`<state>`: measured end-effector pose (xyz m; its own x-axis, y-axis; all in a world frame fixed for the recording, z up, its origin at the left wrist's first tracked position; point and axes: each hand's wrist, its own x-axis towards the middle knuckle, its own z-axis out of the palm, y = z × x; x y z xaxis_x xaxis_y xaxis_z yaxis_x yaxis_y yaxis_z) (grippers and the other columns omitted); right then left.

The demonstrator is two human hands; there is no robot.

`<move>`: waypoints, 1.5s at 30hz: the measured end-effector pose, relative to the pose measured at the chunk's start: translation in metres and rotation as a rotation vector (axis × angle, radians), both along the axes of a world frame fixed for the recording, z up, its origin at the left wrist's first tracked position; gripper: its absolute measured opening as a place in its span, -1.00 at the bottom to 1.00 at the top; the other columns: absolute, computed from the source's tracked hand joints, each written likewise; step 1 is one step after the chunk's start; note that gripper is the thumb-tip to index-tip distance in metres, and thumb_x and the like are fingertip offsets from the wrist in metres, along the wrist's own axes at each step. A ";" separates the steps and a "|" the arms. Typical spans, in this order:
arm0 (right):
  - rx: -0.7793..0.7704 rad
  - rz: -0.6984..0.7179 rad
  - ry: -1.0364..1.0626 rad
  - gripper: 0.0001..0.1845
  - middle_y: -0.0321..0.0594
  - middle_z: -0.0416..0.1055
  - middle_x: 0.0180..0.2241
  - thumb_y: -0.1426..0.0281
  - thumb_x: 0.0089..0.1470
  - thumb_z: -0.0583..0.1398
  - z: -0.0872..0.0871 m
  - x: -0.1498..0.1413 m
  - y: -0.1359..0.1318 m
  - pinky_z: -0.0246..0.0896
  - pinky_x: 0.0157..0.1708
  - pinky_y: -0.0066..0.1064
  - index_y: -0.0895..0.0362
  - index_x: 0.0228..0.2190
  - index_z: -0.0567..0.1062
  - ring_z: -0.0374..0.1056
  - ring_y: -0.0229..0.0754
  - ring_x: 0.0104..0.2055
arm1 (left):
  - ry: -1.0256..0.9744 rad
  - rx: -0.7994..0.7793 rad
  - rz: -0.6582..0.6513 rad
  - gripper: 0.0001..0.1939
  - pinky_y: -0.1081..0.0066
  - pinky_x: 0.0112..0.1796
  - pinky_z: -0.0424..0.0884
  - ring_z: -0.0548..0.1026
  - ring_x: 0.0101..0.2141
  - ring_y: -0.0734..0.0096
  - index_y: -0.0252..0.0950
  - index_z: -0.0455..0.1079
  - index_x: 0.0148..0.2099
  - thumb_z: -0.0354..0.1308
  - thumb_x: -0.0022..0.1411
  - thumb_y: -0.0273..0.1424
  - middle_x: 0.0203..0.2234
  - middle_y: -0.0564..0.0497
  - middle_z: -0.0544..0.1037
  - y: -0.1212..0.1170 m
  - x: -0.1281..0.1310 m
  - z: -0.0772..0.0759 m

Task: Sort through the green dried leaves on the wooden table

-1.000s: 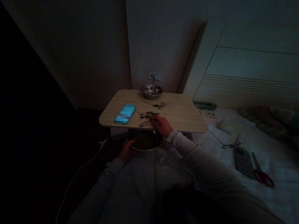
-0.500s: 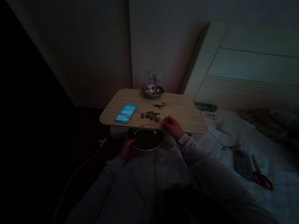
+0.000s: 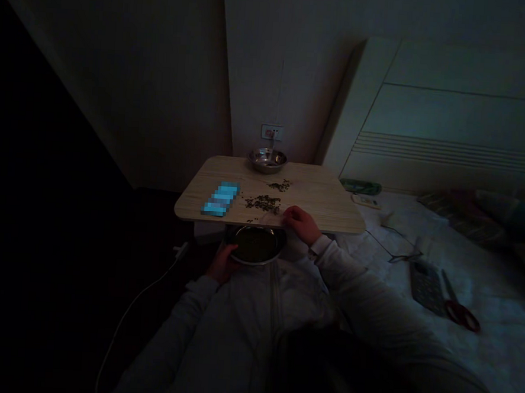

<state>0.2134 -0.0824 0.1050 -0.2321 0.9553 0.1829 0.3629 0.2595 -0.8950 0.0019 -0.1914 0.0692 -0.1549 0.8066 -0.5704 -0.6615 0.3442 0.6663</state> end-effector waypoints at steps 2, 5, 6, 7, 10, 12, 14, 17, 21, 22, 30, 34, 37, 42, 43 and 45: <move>-0.006 0.008 0.007 -0.89 -0.35 0.38 -0.50 0.43 -0.18 0.16 0.001 -0.001 0.000 0.26 -0.31 -0.36 0.10 -0.47 0.36 0.32 -0.21 -0.41 | 0.002 0.001 -0.005 -0.83 0.31 -0.24 0.57 0.61 -0.20 0.22 -0.37 0.45 -0.25 0.03 0.24 -0.56 -0.37 -0.11 0.64 0.000 0.000 0.000; -0.016 0.009 0.054 -0.91 -0.37 0.38 -0.52 0.44 -0.13 0.15 0.003 -0.002 0.000 0.27 -0.33 -0.39 0.10 -0.45 0.35 0.35 -0.23 -0.42 | 0.013 -0.013 0.000 -0.84 0.35 -0.27 0.56 0.62 -0.23 0.26 -0.37 0.46 -0.26 0.03 0.24 -0.56 -0.36 -0.10 0.64 0.000 0.000 0.002; -0.019 0.001 0.063 -0.92 -0.38 0.39 -0.53 0.45 -0.11 0.15 0.004 -0.003 0.000 0.27 -0.34 -0.40 0.10 -0.44 0.35 0.36 -0.24 -0.42 | 0.013 -0.017 0.005 -0.84 0.37 -0.28 0.56 0.62 -0.24 0.27 -0.36 0.45 -0.26 0.03 0.24 -0.57 -0.36 -0.09 0.64 0.000 0.001 0.002; -0.020 -0.009 0.065 -0.91 -0.38 0.40 -0.53 0.46 -0.09 0.14 0.004 -0.005 0.000 0.27 -0.34 -0.41 0.10 -0.42 0.35 0.37 -0.24 -0.43 | 0.008 -0.018 0.007 -0.84 0.38 -0.28 0.56 0.62 -0.25 0.28 -0.36 0.45 -0.26 0.03 0.24 -0.57 -0.37 -0.07 0.64 0.000 0.001 0.003; -0.005 -0.027 0.023 -0.88 -0.37 0.44 -0.51 0.50 -0.06 0.17 0.005 -0.014 -0.004 0.28 -0.30 -0.41 0.11 -0.38 0.38 0.40 -0.25 -0.41 | -0.019 -0.018 0.001 -0.83 0.36 -0.25 0.56 0.62 -0.24 0.27 -0.36 0.44 -0.28 0.01 0.26 -0.56 -0.43 -0.06 0.63 0.000 0.001 0.003; 0.024 -0.004 -0.026 -0.87 -0.35 0.46 -0.49 0.50 -0.04 0.20 0.007 -0.024 -0.008 0.29 -0.29 -0.41 0.11 -0.36 0.39 0.41 -0.24 -0.39 | -0.021 -0.021 0.002 -0.82 0.34 -0.23 0.56 0.62 -0.23 0.26 -0.37 0.45 -0.28 0.01 0.26 -0.56 -0.44 -0.07 0.63 0.000 0.001 0.003; 0.054 0.028 -0.095 -0.86 -0.33 0.47 -0.47 0.49 -0.01 0.21 0.010 -0.035 -0.012 0.29 -0.30 -0.40 0.11 -0.32 0.42 0.41 -0.23 -0.38 | -0.013 -0.030 0.000 -0.82 0.33 -0.22 0.56 0.61 -0.21 0.24 -0.38 0.46 -0.27 0.01 0.26 -0.56 -0.41 -0.09 0.64 0.001 0.000 0.002; 0.054 0.013 -0.215 -0.83 -0.25 0.50 -0.41 0.49 0.02 0.20 0.016 -0.050 -0.015 0.31 -0.25 -0.37 0.14 -0.26 0.46 0.42 -0.20 -0.34 | -0.006 -0.010 -0.002 -0.79 0.32 -0.22 0.56 0.61 -0.17 0.22 -0.38 0.48 -0.16 0.02 0.25 -0.56 -0.32 -0.11 0.65 0.001 0.000 0.001; 0.043 -0.041 -0.305 -0.79 -0.18 0.53 -0.34 0.50 0.04 0.18 0.022 -0.056 -0.011 0.32 -0.17 -0.33 0.17 -0.22 0.49 0.43 -0.17 -0.27 | -0.005 -0.006 -0.016 -0.72 0.29 -0.22 0.56 0.61 -0.18 0.20 -0.40 0.46 -0.04 0.03 0.24 -0.54 -0.27 -0.13 0.65 0.001 -0.001 -0.001; 0.054 -0.047 -0.315 -0.79 -0.18 0.53 -0.33 0.51 0.04 0.18 0.023 -0.055 -0.009 0.32 -0.17 -0.33 0.17 -0.23 0.49 0.43 -0.17 -0.28 | -0.005 -0.012 -0.020 -0.72 0.29 -0.23 0.56 0.61 -0.18 0.20 -0.40 0.45 -0.03 0.03 0.24 -0.54 -0.26 -0.13 0.65 0.001 -0.001 -0.002; 0.062 -0.093 -0.255 -0.87 -0.27 0.51 -0.43 0.50 0.01 0.21 0.022 -0.039 0.001 0.27 -0.31 -0.42 0.14 -0.31 0.46 0.40 -0.23 -0.38 | -0.034 0.023 -0.021 -0.66 0.27 -0.25 0.57 0.61 -0.18 0.17 -0.34 0.44 0.03 0.07 0.21 -0.52 -0.23 -0.12 0.65 0.004 -0.004 -0.011; 0.027 -0.096 -0.169 -0.89 -0.30 0.50 -0.45 0.50 0.04 0.19 0.024 -0.030 0.007 0.27 -0.35 -0.44 0.13 -0.32 0.43 0.38 -0.26 -0.44 | -0.028 0.020 -0.015 -0.72 0.32 -0.27 0.57 0.61 -0.18 0.21 -0.35 0.45 -0.03 0.06 0.22 -0.54 -0.21 -0.12 0.65 0.004 -0.004 -0.011; 0.020 -0.111 -0.167 -0.90 -0.30 0.50 -0.46 0.51 0.04 0.19 0.024 -0.025 0.011 0.27 -0.34 -0.44 0.12 -0.32 0.43 0.39 -0.26 -0.44 | -0.013 0.005 -0.008 -0.75 0.32 -0.26 0.57 0.61 -0.17 0.22 -0.35 0.46 -0.08 0.06 0.21 -0.55 -0.23 -0.11 0.65 0.002 -0.003 -0.006; 0.010 -0.122 -0.214 -0.90 -0.27 0.51 -0.44 0.50 0.04 0.20 0.025 -0.026 0.009 0.27 -0.32 -0.43 0.14 -0.32 0.45 0.38 -0.25 -0.43 | 0.000 -0.002 0.004 -0.75 0.27 -0.22 0.57 0.61 -0.18 0.21 -0.38 0.46 -0.09 0.03 0.23 -0.56 -0.33 -0.10 0.66 0.001 -0.001 0.000; 0.003 -0.116 -0.218 -0.90 -0.27 0.51 -0.43 0.50 0.04 0.21 0.026 -0.028 0.008 0.27 -0.33 -0.44 0.14 -0.32 0.45 0.38 -0.26 -0.44 | -0.001 0.000 0.002 -0.76 0.27 -0.23 0.57 0.62 -0.20 0.22 -0.37 0.46 -0.09 0.02 0.24 -0.56 -0.35 -0.08 0.65 0.001 -0.001 0.000; -0.011 -0.104 -0.224 -0.89 -0.26 0.50 -0.43 0.50 0.03 0.21 0.027 -0.030 0.004 0.26 -0.34 -0.45 0.15 -0.31 0.46 0.37 -0.26 -0.44 | -0.003 0.001 -0.003 -0.77 0.29 -0.24 0.58 0.62 -0.22 0.24 -0.37 0.45 -0.12 0.01 0.25 -0.56 -0.37 -0.06 0.65 0.001 0.000 0.001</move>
<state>0.1832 -0.0781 0.1318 -0.1657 0.9779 0.1276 0.5773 0.2011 -0.7914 0.0017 -0.1907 0.0697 -0.1505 0.8074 -0.5704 -0.6622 0.3461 0.6646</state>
